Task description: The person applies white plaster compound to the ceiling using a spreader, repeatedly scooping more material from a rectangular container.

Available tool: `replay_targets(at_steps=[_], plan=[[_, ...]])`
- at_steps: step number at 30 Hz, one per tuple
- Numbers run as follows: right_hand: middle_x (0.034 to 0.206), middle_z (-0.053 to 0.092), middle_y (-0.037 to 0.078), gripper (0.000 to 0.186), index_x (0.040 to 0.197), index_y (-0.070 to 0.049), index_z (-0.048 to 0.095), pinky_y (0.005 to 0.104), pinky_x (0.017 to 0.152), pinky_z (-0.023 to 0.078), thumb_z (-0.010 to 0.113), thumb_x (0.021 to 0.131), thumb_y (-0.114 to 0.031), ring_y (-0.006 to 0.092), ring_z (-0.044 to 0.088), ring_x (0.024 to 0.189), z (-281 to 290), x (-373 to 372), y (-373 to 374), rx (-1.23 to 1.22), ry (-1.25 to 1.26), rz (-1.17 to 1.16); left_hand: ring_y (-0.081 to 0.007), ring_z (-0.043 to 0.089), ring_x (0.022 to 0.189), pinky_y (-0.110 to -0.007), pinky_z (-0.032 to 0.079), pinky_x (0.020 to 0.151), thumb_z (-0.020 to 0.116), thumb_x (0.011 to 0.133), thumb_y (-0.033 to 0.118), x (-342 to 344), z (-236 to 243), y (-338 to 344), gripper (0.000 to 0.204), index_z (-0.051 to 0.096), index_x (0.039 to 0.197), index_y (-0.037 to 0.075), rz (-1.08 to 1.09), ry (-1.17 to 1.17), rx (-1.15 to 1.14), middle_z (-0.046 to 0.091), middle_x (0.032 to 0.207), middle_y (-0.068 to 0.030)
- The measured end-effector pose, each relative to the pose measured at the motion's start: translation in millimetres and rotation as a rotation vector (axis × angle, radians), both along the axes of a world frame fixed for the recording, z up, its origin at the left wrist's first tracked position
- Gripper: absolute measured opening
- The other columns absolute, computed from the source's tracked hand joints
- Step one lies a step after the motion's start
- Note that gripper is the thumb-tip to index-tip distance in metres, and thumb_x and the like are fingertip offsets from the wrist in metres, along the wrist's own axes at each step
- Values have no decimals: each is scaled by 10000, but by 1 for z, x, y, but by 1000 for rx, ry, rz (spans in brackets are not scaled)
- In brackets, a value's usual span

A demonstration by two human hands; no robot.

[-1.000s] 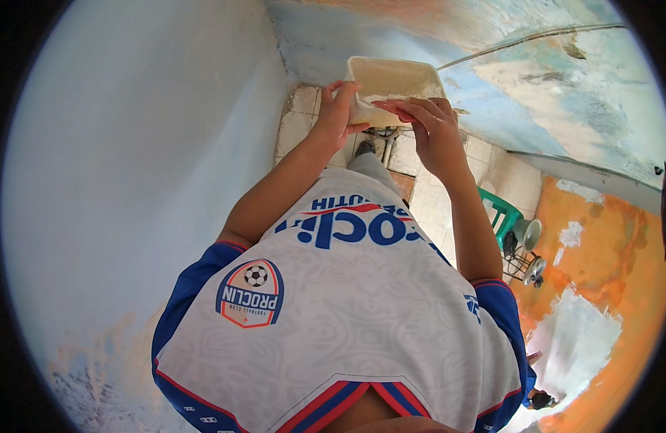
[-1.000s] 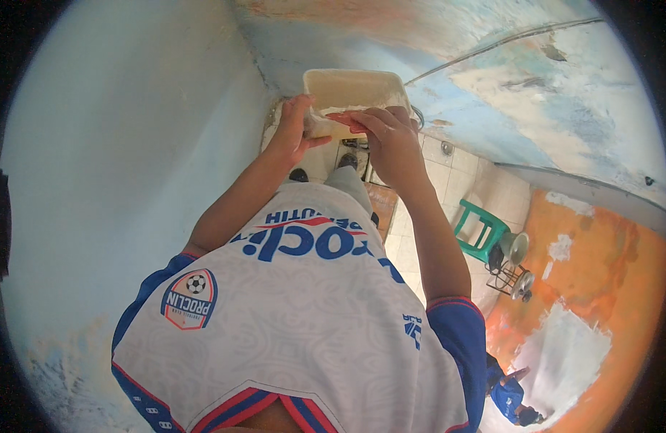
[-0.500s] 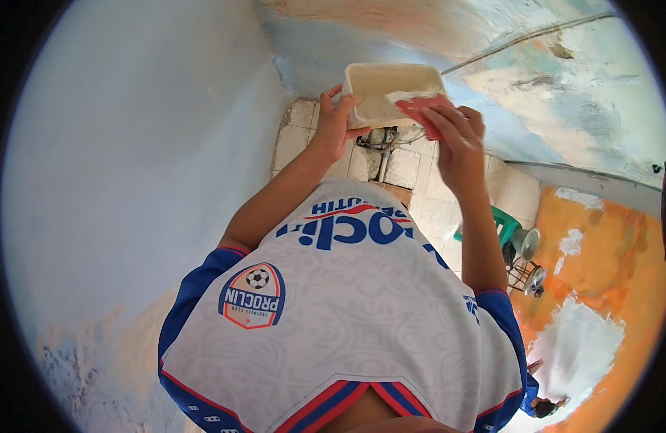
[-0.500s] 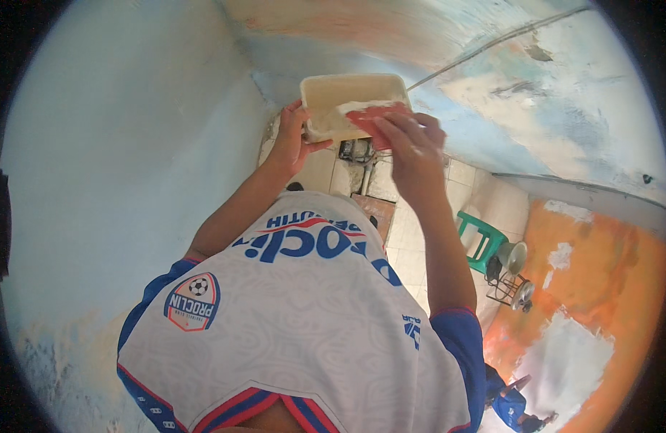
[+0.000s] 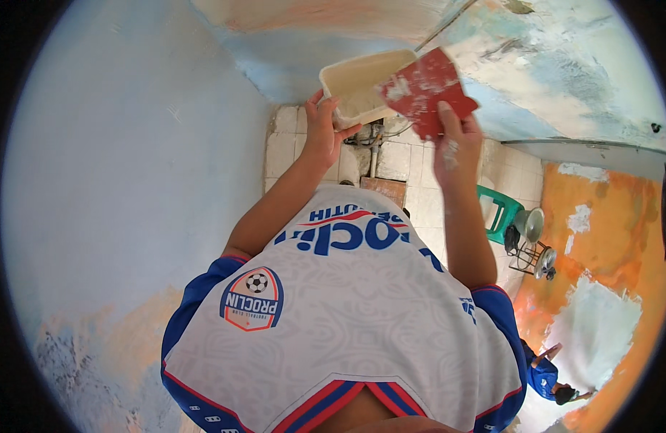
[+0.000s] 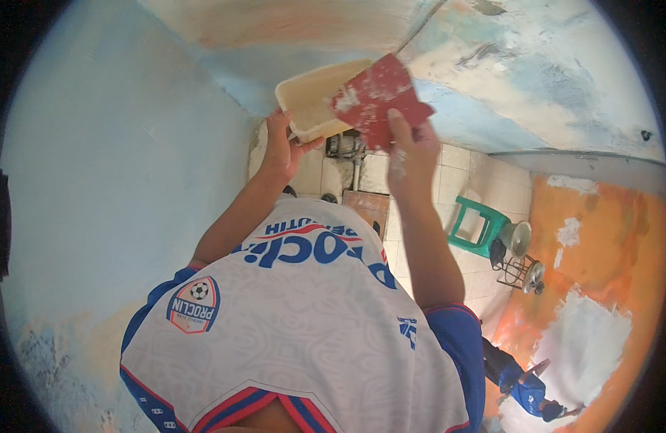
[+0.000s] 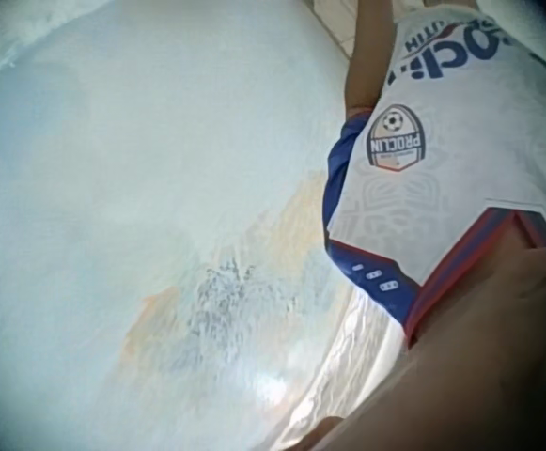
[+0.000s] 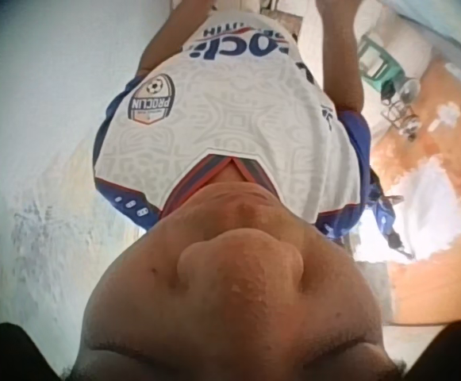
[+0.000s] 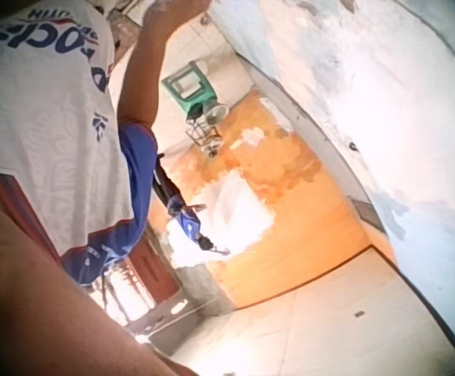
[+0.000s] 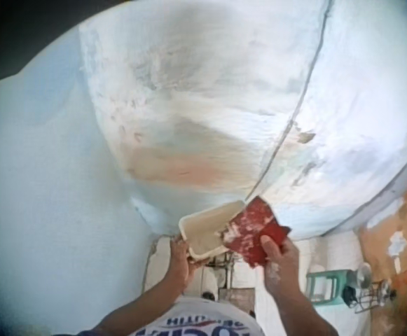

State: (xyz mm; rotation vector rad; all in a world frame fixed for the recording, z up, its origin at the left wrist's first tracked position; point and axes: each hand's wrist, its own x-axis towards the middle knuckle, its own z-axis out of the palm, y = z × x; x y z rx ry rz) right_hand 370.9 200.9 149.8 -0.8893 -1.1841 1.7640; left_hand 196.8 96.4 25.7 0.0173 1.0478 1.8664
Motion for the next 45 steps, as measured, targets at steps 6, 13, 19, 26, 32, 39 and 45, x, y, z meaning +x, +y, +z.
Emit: replay_targets(at_steps=[6,13,19,26,32,39,45], plan=[[1122,675,151,263,1209,41,540,393,738,661,580,960,-35,240,727,895,-56,-1,-6,-252,72,-115,-329,527,1282,-566,525,995,583,940,494,39,-7,13,626,371,1432,171,32,6,16,464,1404,-121],[1108,674,146,251,1189,34,550,384,711,637,588,953,-45,249,717,917,-59,60,-15,-281,-17,-123,-337,480,1323,-568,509,1009,567,937,504,65,-24,18,642,367,1458,187,137,-41,-93,423,1417,-131],[1116,664,132,281,1236,9,527,381,749,611,589,967,-44,239,700,939,-51,87,18,-190,104,-133,-346,462,1341,-562,496,1025,558,935,520,84,-27,12,670,353,1481,190,66,-30,-69,404,1443,-151],[1023,688,108,234,1221,-24,548,312,607,560,585,995,-73,196,696,777,-38,120,55,-36,67,-153,-344,466,1347,-555,498,1021,557,939,520,93,-23,6,658,357,1472,189,-8,-70,35,393,1477,-150],[915,642,36,241,1170,-11,586,254,535,447,606,1024,-202,85,571,656,-22,152,80,343,-461,-49,-270,500,1276,-481,537,971,661,874,237,108,-19,0,736,256,1480,132,140,92,75,419,1411,-146],[846,641,78,287,1124,33,586,325,677,493,565,1030,-238,174,561,729,30,149,110,298,-860,439,-257,443,1312,-407,414,1095,716,775,197,116,-26,2,890,227,1503,41,230,465,132,412,1412,-147],[786,621,100,284,1054,54,621,378,685,468,576,1007,-223,189,546,681,-2,150,148,532,-876,487,-262,448,1308,-414,397,1111,747,758,242,124,-27,4,922,257,1510,32,255,603,158,421,1408,-144]])
